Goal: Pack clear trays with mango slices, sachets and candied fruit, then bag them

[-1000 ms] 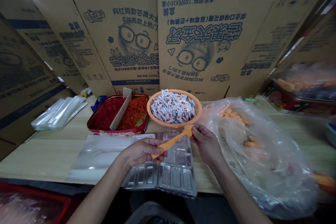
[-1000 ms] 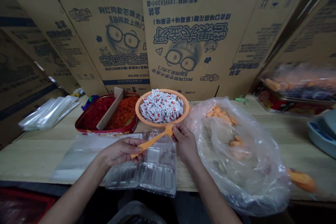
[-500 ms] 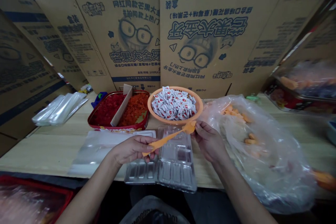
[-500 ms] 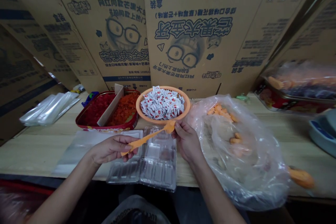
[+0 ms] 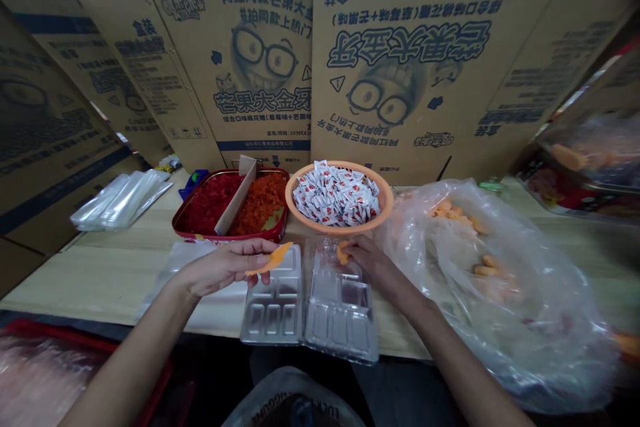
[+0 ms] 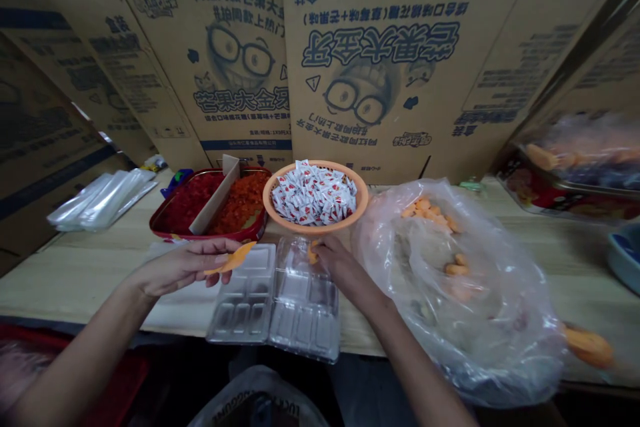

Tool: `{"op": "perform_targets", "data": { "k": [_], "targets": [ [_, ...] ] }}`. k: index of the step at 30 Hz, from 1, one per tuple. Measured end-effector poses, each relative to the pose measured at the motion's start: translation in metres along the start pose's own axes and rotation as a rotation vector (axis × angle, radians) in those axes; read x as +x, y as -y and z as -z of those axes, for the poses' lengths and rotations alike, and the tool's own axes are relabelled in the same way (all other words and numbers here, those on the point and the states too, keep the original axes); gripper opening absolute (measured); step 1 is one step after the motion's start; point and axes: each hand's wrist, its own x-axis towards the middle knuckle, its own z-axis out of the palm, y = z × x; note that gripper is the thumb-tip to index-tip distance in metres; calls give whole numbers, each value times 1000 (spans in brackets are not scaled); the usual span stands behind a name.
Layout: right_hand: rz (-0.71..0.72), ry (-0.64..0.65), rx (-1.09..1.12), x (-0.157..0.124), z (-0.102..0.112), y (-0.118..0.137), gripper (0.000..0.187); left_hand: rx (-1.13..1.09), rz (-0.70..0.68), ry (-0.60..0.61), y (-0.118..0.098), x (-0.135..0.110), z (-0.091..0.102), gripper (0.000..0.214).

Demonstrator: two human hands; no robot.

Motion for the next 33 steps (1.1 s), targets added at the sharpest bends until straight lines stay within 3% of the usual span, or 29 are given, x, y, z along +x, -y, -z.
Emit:
{"op": "perform_targets", "data": {
  "k": [3,8,14,17,24,29,31,33],
  "targets": [
    [-59,54,-71,-2,-6,-7,24,7,12,8,-2,4,4,35],
    [256,144,-388,-10,-6,-18,24,13,-39,93,3,12,8,46],
    [381,135,-689,-20,-1,-23,32,32,-34,-36,-2,25,-1,29],
    [420,112,-770,-23,1,-21,32,54,-64,-60,-5,38,-2,32],
    [413,-100,-787,-26,1,-13,29,104,-95,27,-14,65,-9,36],
    [464,-311,-647,-21,-10,13,22,1,-70,27,-25,72,-18,36],
    [469,-319,-552,-15,-19,24,23,-15,-49,10,-26,75,-24,35],
    [387,-275,-440,-10,-28,30,24,13,-35,-26,-24,81,-30,37]
  ]
}}
